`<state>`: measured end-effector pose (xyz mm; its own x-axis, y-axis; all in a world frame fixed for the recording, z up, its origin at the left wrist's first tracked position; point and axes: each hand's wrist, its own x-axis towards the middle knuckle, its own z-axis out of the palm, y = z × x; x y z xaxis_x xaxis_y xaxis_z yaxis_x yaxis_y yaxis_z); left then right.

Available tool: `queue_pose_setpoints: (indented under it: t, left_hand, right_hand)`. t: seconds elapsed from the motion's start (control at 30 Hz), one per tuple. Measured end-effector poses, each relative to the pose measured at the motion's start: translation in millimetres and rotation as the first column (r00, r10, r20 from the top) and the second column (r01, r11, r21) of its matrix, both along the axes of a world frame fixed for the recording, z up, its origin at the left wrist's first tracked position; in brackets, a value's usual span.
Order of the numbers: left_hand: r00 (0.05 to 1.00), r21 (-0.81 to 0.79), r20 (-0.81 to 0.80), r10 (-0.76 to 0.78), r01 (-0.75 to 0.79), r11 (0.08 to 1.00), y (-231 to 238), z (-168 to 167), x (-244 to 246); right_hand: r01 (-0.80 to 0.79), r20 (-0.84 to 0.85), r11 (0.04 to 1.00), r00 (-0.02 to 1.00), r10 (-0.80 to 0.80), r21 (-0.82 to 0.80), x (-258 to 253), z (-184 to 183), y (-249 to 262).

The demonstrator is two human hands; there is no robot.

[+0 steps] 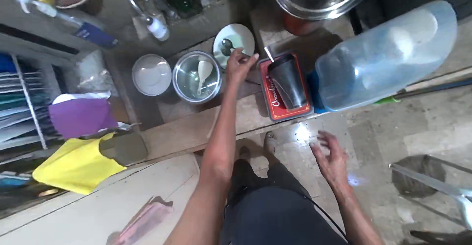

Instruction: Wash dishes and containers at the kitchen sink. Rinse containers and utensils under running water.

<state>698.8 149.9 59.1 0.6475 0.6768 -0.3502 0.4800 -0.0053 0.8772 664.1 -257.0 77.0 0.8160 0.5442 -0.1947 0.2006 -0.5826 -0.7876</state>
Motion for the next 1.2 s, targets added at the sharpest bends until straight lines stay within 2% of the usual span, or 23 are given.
queue_pose_setpoints:
  t: [0.07,0.13,0.27,0.4,0.5,0.67,0.8,0.93,1.0,1.07,1.13,1.2]
  left_hand:
    - [0.992,0.152,0.120,0.032,-0.050,0.987,-23,-7,-33]
    - [0.986,0.192,0.164,0.042,-0.074,0.979,-44,-15,-66]
    - [0.991,0.122,0.133,-0.009,-0.007,0.992,-72,-17,-121]
    - [0.988,0.027,0.128,-0.089,0.086,0.996,-77,-26,-157]
    - [0.977,-0.022,0.170,-0.126,0.132,0.991,-63,-31,-152]
    - [0.938,-0.071,0.272,-0.217,0.244,0.967,-35,-13,-124]
    - [0.903,-0.095,0.374,-0.211,0.263,0.960,-22,6,-107]
    - [0.872,-0.139,0.454,-0.184,0.273,0.952,-6,48,-89]
    - [0.843,-0.054,0.488,-0.227,0.289,0.956,6,69,-84]
    - [0.819,0.124,0.482,-0.312,0.289,0.949,18,80,-81]
    - [0.817,0.295,0.438,-0.375,0.263,0.918,29,82,-86]
    - [0.840,0.408,0.405,-0.363,0.189,0.893,39,74,-95]
  right_hand:
    - [-0.138,0.233,0.990,0.964,0.130,0.016,32,24,57]
    - [-0.206,0.339,0.974,0.914,0.225,-0.093,59,37,108]
    - [-0.156,0.283,0.927,0.923,0.259,-0.341,96,40,179]
    - [-0.058,0.215,0.898,0.962,0.166,-0.436,106,38,199]
    - [-0.029,0.196,0.857,0.969,0.150,-0.514,112,40,213]
    - [0.002,0.219,0.816,0.964,0.153,-0.578,111,43,230]
    - [0.078,0.299,0.883,0.951,0.073,-0.463,93,58,234]
    - [0.050,0.404,0.979,0.914,0.034,-0.196,65,75,240]
    - [-0.006,0.419,0.998,0.907,0.029,-0.056,47,80,251]
    - [-0.075,0.411,0.995,0.911,0.041,0.066,30,78,266]
    - [-0.151,0.410,0.976,0.909,0.073,0.160,17,69,279]
    - [-0.214,0.411,0.951,0.905,0.107,0.222,10,56,290]
